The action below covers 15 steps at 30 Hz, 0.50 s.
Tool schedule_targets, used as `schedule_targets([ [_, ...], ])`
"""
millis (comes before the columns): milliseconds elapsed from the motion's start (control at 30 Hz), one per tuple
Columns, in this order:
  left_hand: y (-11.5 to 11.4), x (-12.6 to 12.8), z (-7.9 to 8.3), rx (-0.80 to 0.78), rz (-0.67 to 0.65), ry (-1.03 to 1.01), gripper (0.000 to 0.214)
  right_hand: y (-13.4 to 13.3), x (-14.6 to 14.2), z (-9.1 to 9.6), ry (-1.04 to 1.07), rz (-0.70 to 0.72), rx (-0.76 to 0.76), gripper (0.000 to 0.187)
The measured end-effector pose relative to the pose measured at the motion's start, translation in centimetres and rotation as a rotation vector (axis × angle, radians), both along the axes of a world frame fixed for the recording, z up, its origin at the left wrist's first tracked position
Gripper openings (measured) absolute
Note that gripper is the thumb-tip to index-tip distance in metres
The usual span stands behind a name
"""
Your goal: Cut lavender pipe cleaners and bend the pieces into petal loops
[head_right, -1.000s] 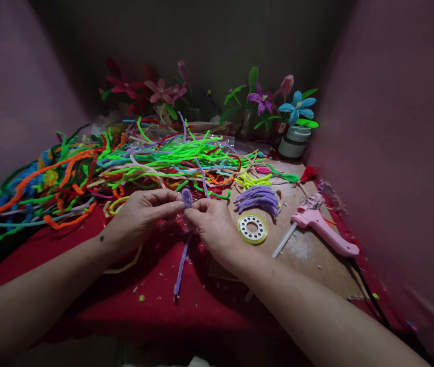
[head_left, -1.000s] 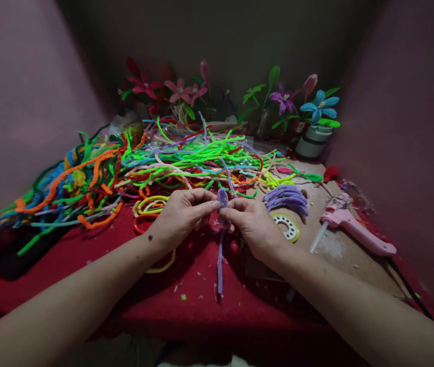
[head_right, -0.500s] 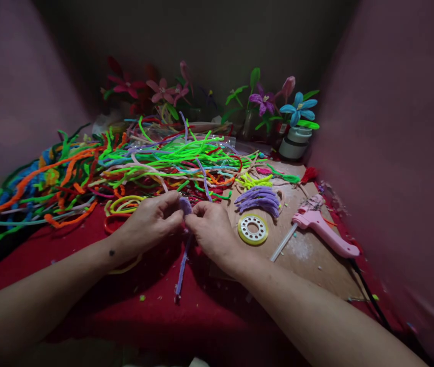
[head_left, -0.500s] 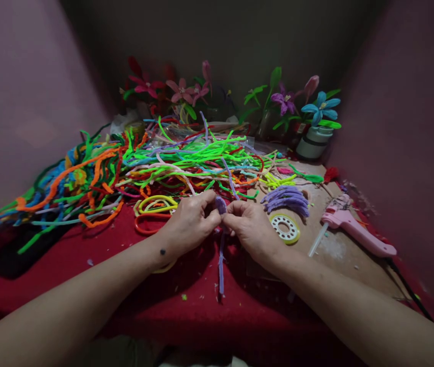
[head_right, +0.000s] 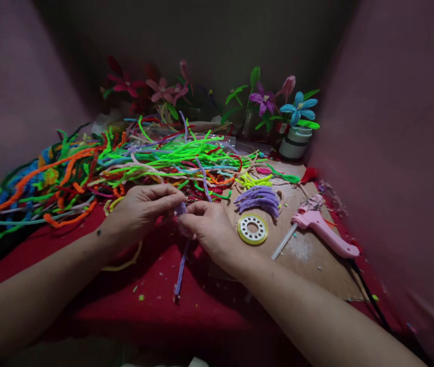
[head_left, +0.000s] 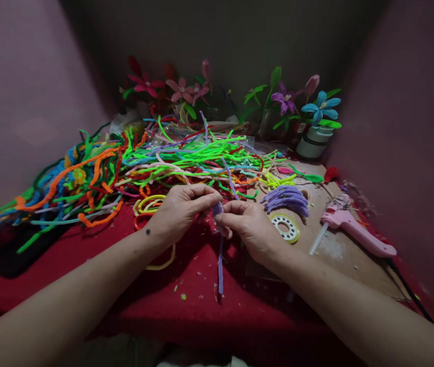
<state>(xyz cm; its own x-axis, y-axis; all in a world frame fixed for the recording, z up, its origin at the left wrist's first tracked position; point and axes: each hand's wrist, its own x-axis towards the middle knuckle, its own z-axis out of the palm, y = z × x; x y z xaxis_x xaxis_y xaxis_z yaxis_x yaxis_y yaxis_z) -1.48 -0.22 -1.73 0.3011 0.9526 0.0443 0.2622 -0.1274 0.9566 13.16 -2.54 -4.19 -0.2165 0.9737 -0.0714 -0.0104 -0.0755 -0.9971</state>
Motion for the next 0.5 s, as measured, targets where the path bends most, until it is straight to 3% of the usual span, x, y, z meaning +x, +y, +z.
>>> schedule_targets([
  [300,-0.44,0.42,0.12,0.213,0.037,0.182,0.015,-0.1,0.02,0.01,-0.074,0.046,-0.017,0.017],
  [500,-0.65,0.34,0.66,-0.079,-0.057,0.041,0.015,0.01,0.01,-0.27,0.069,0.061,-0.036,0.013],
])
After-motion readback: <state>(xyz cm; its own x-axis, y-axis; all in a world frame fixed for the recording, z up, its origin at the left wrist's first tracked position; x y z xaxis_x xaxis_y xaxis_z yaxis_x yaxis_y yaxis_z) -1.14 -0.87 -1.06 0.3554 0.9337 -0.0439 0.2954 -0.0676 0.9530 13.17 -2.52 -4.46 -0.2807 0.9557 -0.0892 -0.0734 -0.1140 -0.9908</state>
